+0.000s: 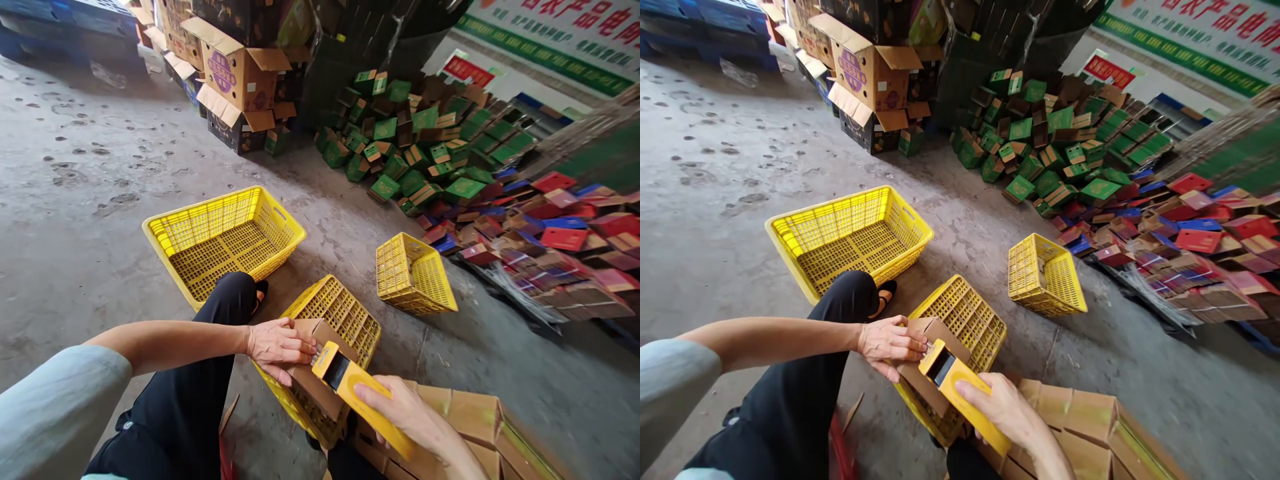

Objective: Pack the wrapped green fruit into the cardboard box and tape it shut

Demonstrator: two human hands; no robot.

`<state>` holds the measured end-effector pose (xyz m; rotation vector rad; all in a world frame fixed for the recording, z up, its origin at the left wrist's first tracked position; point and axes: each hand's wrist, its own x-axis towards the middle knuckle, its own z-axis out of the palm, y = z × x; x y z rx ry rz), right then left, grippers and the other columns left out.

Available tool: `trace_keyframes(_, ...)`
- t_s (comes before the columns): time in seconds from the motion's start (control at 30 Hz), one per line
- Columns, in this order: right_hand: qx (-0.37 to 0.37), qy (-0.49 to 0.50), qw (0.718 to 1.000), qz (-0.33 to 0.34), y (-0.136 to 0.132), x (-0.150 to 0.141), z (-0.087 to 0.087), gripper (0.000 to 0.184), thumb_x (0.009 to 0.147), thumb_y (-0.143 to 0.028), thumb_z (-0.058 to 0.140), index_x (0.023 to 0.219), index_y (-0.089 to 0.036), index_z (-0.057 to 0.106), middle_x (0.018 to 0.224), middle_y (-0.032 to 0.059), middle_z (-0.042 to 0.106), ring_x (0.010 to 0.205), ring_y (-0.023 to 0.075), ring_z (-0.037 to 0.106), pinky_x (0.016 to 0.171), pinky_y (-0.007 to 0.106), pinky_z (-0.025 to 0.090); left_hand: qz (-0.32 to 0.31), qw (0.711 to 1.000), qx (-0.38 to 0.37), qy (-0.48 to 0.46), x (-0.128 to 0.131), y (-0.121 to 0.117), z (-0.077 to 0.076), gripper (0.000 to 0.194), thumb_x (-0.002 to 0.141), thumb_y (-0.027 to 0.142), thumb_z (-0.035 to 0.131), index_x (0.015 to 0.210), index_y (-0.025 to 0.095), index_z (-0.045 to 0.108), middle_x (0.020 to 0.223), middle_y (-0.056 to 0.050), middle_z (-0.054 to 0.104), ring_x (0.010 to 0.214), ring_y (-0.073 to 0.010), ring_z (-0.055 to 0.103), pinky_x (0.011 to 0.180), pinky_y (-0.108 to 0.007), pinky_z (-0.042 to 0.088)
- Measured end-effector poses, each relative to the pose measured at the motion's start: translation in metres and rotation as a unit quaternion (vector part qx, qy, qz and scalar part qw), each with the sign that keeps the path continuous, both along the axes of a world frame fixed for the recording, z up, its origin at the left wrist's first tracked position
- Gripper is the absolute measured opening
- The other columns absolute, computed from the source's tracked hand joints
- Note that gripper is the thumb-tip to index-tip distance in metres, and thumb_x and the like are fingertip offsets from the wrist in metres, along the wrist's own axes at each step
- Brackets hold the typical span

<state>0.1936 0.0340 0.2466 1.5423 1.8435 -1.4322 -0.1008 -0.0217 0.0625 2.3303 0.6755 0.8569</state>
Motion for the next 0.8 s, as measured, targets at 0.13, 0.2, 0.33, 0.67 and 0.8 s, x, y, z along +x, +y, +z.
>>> trace_keyframes(0.13,-0.022,0.008,1.000,-0.015,0.001,-0.004,0.002,0.063,0.082,-0.082,0.064,0.089,-0.019,0.064,0.065,0.0025,0.070,0.055,0.0187,0.068,0.051,0.025,0.054,-0.007,1.000,0.021,0.001,-0.004,0.002,0.005,0.079,0.093,0.083,0.053,0.154,0.032,0.055,0.154,-0.013,0.060,0.141,-0.0340,0.056,0.110,-0.046,0.040)
trace_keyframes(0.2,-0.026,0.000,1.000,-0.010,0.004,-0.009,0.004,0.067,0.079,-0.084,0.065,0.088,-0.019,0.065,0.065,0.0028,0.070,0.056,0.0187,0.069,0.051,0.025,0.053,-0.015,0.999,0.046,0.005,-0.007,0.005,0.008,0.083,0.093,0.082,0.053,0.158,0.031,0.049,0.155,-0.014,0.059,0.143,-0.0337,0.055,0.110,-0.045,0.041)
trace_keyframes(0.33,-0.026,-0.021,0.999,0.014,0.007,-0.016,0.008,0.069,0.078,-0.086,0.064,0.086,-0.018,0.065,0.066,0.0041,0.072,0.056,0.0195,0.070,0.051,0.024,0.053,-0.037,0.996,0.084,0.018,-0.011,0.010,0.014,0.082,0.094,0.081,0.053,0.157,0.028,0.052,0.153,-0.014,0.060,0.144,-0.0333,0.053,0.115,-0.044,0.039)
trace_keyframes(0.67,-0.026,-0.002,0.999,-0.024,-0.004,0.002,0.004,0.065,0.078,-0.083,0.066,0.086,-0.019,0.059,0.062,0.0016,0.068,0.054,0.0165,0.068,0.047,0.022,0.051,-0.062,0.989,0.129,0.025,0.001,0.020,0.004,0.073,0.101,0.074,0.047,0.151,0.022,0.060,0.149,-0.015,0.063,0.144,-0.0304,0.055,0.124,-0.045,0.028)
trace_keyframes(0.8,-0.035,0.009,0.999,-0.023,-0.003,0.010,-0.001,0.065,0.079,-0.082,0.066,0.086,-0.018,0.061,0.063,0.0010,0.067,0.054,0.0157,0.066,0.049,0.023,0.053,-0.053,0.989,0.137,0.030,0.000,0.023,-0.003,0.074,0.100,0.075,0.049,0.149,0.022,0.061,0.147,-0.015,0.065,0.142,-0.0309,0.057,0.120,-0.044,0.033)
